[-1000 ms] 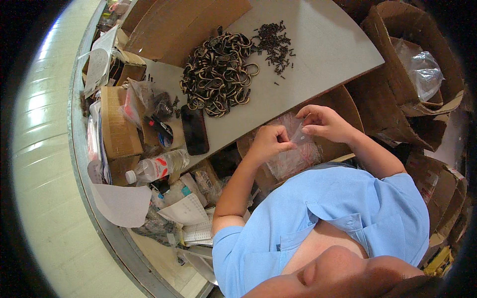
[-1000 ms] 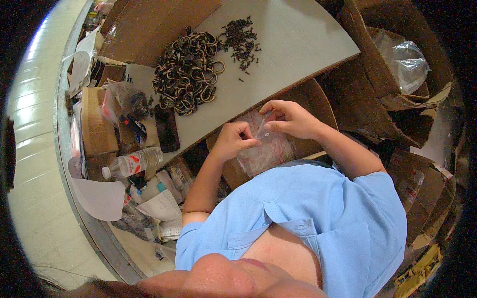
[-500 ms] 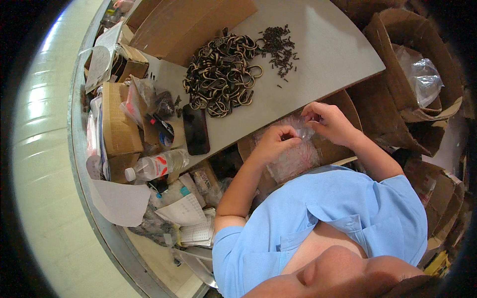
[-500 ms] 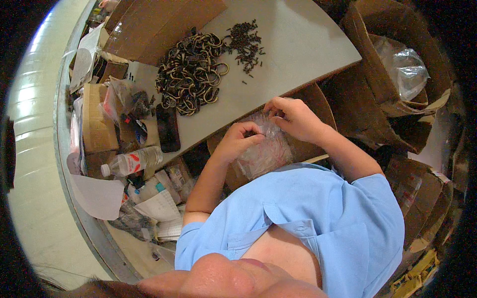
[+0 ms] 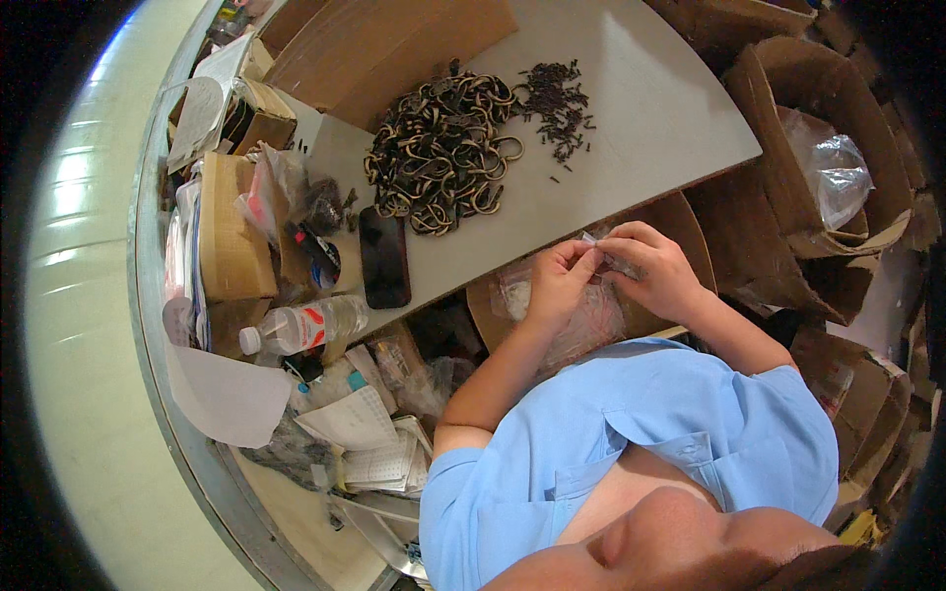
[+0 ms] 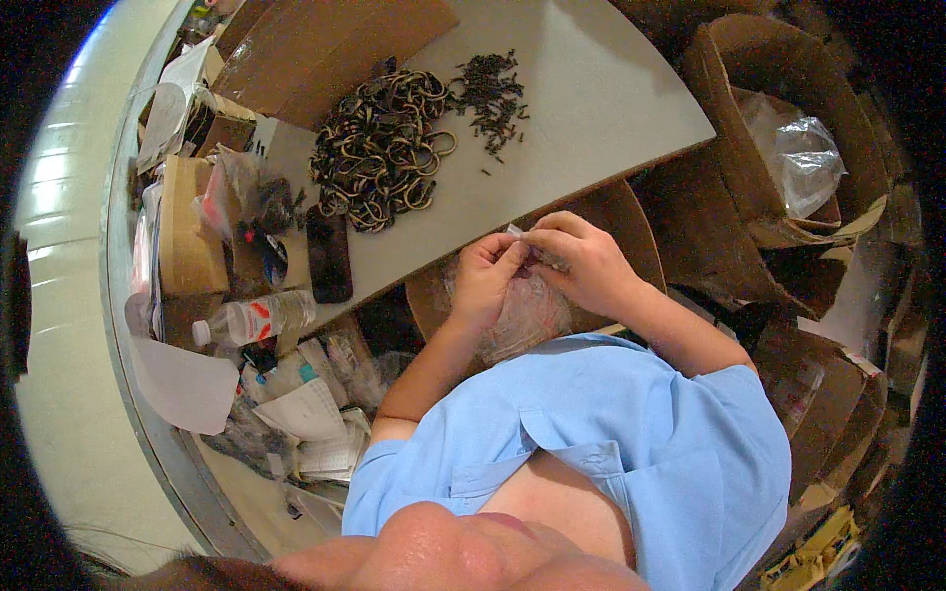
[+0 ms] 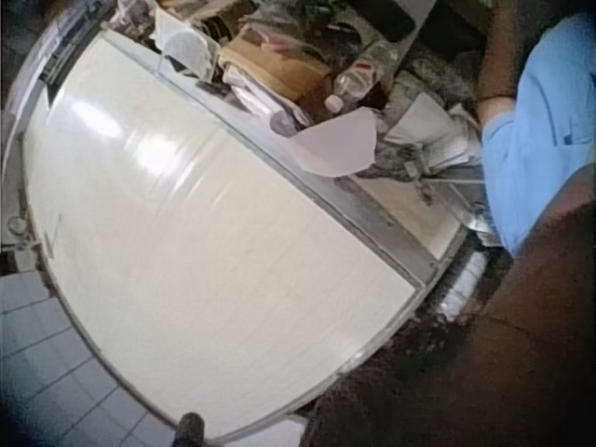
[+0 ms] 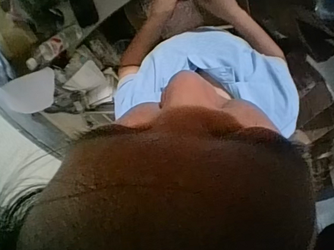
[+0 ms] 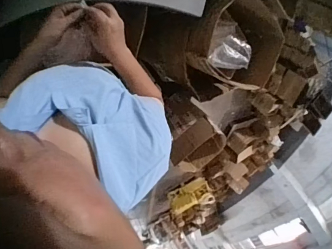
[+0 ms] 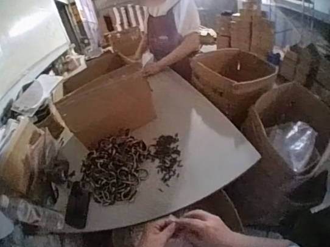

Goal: The person picks up metal hooks and screws from a pile on a table and places them into small plastic bags, then places the filled bags into a box.

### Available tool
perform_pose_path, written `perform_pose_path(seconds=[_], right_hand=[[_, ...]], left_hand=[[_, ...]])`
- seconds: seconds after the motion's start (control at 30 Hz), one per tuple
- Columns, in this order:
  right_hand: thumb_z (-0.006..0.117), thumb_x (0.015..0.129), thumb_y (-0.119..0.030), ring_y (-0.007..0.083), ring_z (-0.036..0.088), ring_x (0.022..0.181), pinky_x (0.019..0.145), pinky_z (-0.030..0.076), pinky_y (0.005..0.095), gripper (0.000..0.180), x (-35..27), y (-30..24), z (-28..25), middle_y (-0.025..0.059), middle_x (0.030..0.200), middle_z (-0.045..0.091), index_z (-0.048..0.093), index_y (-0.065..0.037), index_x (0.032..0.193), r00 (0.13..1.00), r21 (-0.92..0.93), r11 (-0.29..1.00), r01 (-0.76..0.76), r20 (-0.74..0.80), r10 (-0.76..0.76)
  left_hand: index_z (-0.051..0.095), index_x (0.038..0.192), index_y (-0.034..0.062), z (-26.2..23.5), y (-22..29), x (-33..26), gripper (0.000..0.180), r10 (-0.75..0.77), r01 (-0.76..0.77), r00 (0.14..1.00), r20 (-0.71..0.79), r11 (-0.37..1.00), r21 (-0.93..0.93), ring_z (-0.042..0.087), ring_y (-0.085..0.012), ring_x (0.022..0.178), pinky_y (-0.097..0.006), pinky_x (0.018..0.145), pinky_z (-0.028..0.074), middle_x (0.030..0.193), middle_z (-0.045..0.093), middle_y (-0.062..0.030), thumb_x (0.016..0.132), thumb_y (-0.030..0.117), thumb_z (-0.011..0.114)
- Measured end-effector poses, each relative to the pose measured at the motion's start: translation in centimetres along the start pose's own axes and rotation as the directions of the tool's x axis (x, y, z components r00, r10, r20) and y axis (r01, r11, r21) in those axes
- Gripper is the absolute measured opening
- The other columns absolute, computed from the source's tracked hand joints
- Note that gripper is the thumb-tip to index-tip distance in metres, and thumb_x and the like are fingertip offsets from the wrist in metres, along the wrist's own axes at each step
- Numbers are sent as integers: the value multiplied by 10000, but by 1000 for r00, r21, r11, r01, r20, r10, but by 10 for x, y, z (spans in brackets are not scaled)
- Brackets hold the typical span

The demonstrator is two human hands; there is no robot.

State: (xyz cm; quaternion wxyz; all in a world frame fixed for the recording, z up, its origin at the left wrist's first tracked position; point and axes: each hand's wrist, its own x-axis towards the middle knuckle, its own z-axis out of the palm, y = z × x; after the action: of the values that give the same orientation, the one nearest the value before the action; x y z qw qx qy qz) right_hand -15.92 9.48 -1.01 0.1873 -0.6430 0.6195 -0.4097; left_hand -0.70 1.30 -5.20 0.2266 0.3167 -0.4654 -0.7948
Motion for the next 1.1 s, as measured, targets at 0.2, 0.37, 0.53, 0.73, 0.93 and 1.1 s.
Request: perform_pose_path(seconds=[0.2,0.37,0.53,0.73,0.93,1.1], right_hand=[[668,716,9,281,636,841,732,528,329,297,0,-2,-3,133,947,622,595,-13,1003,995,221,971,-95,-18,102],[647,747,11,275,651,798,690,525,312,218,-2,4,-4,142,919,632,576,3,953,978,302,931,-207,41,204],[602,660,66,294,619,763,682,525,341,202,-2,5,-2,138,831,602,587,-2,850,999,1,1000,-30,24,30],[620,636,49,302,591,832,732,513,355,238,7,-2,-3,119,879,577,624,-18,865,983,-187,968,170,-37,-180],[702,647,-32,315,510,1017,857,464,375,301,3,11,-16,111,993,579,688,-75,945,928,177,984,32,360,-95],[717,638,-46,316,451,1076,906,417,394,311,14,0,-38,77,1140,581,698,-100,944,901,141,976,166,380,-208]], left_hand=[[660,869,-20,12,10,-9,114,358,-306,933,-29,834,460,609,-115,682,-244,626,486,798,672,-72,843,91,655],[654,838,-9,15,19,-10,110,493,-411,869,39,677,610,603,-148,642,-267,586,469,740,650,-97,820,99,670],[615,755,-3,19,21,-11,125,485,-383,870,91,548,743,585,-183,604,-288,552,456,688,620,-105,786,106,668],[567,682,10,12,18,-4,148,440,-300,896,60,501,812,522,-207,497,-340,481,411,589,566,-93,732,129,639],[557,727,25,11,14,8,282,220,-215,975,-40,972,98,464,-68,586,-237,571,390,606,502,28,895,251,567],[530,701,56,-6,6,3,501,88,-87,996,-1,992,88,427,-64,580,-235,562,363,580,443,21,915,509,501]])
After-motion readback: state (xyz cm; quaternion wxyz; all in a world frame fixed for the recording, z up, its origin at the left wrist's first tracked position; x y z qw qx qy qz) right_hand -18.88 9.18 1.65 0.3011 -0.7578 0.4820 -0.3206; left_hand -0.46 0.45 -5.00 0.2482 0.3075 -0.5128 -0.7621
